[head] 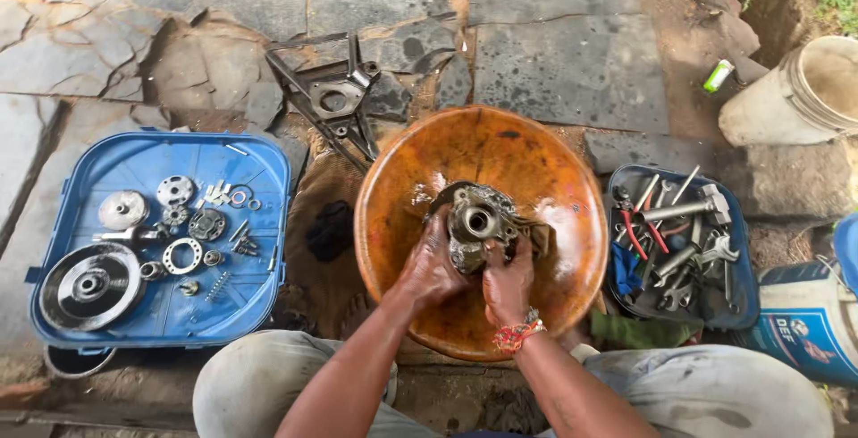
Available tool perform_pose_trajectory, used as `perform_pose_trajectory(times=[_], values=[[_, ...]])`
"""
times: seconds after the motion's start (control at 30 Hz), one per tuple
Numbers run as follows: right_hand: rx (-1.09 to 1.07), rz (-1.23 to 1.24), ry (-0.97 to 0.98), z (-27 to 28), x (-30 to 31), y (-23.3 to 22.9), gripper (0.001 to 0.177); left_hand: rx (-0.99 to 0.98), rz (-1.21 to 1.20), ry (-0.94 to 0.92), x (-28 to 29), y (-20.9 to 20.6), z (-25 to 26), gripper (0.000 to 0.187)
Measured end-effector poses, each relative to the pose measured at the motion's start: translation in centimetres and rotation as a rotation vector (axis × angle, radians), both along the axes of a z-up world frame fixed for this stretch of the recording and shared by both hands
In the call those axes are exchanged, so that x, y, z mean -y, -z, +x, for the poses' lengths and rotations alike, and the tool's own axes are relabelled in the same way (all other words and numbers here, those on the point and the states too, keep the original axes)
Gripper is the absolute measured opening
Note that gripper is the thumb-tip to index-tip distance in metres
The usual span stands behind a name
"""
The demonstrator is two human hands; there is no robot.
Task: The person cleans various small metal engine components in an orange basin filled with dark liquid using a toothbrush and by hand.
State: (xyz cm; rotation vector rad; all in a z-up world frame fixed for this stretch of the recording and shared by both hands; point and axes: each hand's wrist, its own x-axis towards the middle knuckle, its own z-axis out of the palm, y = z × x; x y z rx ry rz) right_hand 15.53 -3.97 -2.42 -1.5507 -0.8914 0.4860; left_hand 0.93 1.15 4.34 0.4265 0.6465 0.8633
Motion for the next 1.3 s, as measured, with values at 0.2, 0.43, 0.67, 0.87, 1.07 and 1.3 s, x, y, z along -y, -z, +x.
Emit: perform_pose_trajectory(times=[0.2, 0.43, 0.67, 0.87, 1.07, 1.3], values=[[-0.354, 0.053, -0.019, 1.8, -2.9, 1.4, 0.041, -0.995, 0.730, 0.214, 0.6, 1.3, -1.2, 0.135], [-0.045, -0.226, -0.012, 0.9, 0.8, -1.0, 0.047, -1.033, 0.776, 0.246, -0.1, -0.8, -1.2, 0.135], [-0.202, -0.385, 0.089, 0.6, -0.6, -2.0, 0.039, -0.984, 0.792, 0.187, 0.3, -1.5, -1.3, 0.137], [-0.739, -0.094, -0.076, 5.5, -1.2, 5.8, 0.034, -0.731, 0.741, 0.091, 0.5, 1.8, -0.1, 0.140], [-0.168, -0.291, -0.082, 4.9, -2.4, 3.8, 0.033, -0.891, 0.837, 0.195, -0.3, 1.4, -0.4, 0.146], [-0.022, -0.898, -0.402, 5.5, -0.8, -3.7, 0.055, -0.806, 0.679, 0.245, -0.3, 1.0, -0.5, 0.148]])
